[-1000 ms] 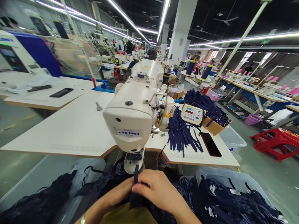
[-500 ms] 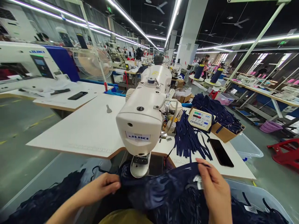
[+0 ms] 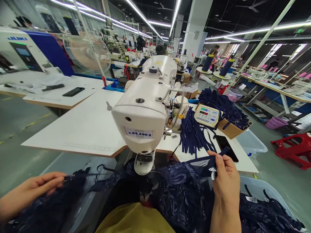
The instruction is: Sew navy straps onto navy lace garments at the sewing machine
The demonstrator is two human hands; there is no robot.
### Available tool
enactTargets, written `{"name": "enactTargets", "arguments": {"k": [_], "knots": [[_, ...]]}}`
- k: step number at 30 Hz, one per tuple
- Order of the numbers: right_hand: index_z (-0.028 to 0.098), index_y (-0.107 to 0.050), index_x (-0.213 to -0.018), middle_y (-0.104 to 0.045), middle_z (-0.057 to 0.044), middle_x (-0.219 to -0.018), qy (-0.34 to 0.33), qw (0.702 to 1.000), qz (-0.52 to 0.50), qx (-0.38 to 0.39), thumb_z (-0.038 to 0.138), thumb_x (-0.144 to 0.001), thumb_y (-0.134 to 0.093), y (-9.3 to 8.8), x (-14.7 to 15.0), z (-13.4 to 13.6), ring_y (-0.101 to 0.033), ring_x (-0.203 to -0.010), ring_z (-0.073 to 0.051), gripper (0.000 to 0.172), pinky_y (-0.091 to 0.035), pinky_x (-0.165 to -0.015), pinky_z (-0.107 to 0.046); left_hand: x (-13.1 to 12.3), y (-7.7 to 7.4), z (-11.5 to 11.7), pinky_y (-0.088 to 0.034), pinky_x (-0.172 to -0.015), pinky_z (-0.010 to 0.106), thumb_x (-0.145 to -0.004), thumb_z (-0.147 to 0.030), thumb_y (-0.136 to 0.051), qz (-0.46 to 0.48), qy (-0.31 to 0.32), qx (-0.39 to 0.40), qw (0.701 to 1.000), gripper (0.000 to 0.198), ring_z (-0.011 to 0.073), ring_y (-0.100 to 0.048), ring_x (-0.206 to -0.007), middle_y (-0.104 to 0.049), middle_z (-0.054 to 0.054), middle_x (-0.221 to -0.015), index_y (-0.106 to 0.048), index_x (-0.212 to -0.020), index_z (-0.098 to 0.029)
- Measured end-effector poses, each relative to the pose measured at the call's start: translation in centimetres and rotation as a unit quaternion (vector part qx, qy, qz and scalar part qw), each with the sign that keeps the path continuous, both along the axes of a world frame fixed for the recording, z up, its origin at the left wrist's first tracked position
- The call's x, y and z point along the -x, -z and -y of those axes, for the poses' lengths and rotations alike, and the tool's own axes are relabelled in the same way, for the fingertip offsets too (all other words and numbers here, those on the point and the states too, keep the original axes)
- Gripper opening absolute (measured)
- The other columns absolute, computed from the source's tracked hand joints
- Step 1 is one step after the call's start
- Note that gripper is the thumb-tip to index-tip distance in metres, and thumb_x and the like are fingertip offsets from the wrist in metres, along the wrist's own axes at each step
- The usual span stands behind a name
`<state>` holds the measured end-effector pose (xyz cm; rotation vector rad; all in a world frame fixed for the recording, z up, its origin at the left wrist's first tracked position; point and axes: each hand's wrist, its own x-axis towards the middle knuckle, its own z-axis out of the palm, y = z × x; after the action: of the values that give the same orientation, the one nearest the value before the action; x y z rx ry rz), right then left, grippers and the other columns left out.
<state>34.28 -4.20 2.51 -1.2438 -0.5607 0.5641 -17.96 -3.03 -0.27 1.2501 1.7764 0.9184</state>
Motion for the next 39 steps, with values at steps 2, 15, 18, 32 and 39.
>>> {"name": "enactTargets", "arguments": {"k": [2,15,18,32,39], "knots": [[0.019,-0.064,-0.082,-0.074,-0.001,-0.079,-0.033,0.999,-0.033,0.0,0.044,-0.063,-0.082,0.0,1.1,-0.1,-0.061,-0.06,-0.011,0.036,-0.05,-0.057,-0.023,-0.5,-0.4,-1.2,-0.042,-0.065,0.013,-0.074,-0.034,-0.066,0.087,-0.076,-0.025,0.993,0.019,0.0047,-0.058,-0.072,-0.067,-0.011,-0.072,-0.066,-0.078,-0.016],[0.023,-0.068,-0.101,-0.074,0.0,-0.09,-0.276,0.862,0.424,-0.017,0.022,-0.092,-0.056,-0.6,13.0,1.4,-0.069,-0.08,-0.014,0.015,-0.051,-0.074,-0.023,-19.0,-2.4,-0.7,-0.028,-0.036,0.017,-0.09,-0.051,-0.046,0.187,0.198,-0.064,0.96,0.03,0.0048,-0.035,-0.04,-0.053,-0.007,-0.06,-0.051,-0.093,-0.022],[0.021,-0.066,-0.107,-0.074,0.0,-0.091,-0.225,0.796,0.558,-0.07,0.016,-0.094,-0.053,-0.1,14.1,1.4,-0.068,-0.077,-0.014,0.019,-0.047,-0.069,-0.024,-21.1,-2.5,0.0,-0.035,-0.041,0.017,-0.093,-0.048,-0.043,0.107,0.256,-0.102,0.955,0.029,0.0064,-0.044,-0.044,-0.056,-0.006,-0.06,-0.052,-0.083,-0.022],[0.019,-0.066,-0.103,-0.073,-0.001,-0.076,-0.099,0.712,0.692,-0.063,0.015,-0.095,-0.047,0.2,15.3,1.5,-0.056,-0.056,-0.015,0.021,-0.033,-0.052,-0.033,-20.0,-2.5,0.2,-0.052,-0.063,0.023,-0.089,-0.013,-0.038,-0.294,0.276,-0.449,0.797,0.027,0.0161,-0.064,-0.074,-0.068,0.004,-0.088,-0.057,-0.107,-0.018],[0.02,-0.067,-0.097,-0.07,0.0,-0.068,-0.106,0.728,0.675,-0.067,0.018,-0.096,-0.047,0.2,15.6,1.5,-0.057,-0.052,-0.014,0.02,-0.032,-0.05,-0.032,-20.0,-3.0,0.1,-0.051,-0.064,0.02,-0.091,-0.01,-0.028,-0.382,0.285,-0.503,0.721,0.03,0.0138,-0.065,-0.072,-0.067,0.006,-0.084,-0.054,-0.106,-0.012]]}}
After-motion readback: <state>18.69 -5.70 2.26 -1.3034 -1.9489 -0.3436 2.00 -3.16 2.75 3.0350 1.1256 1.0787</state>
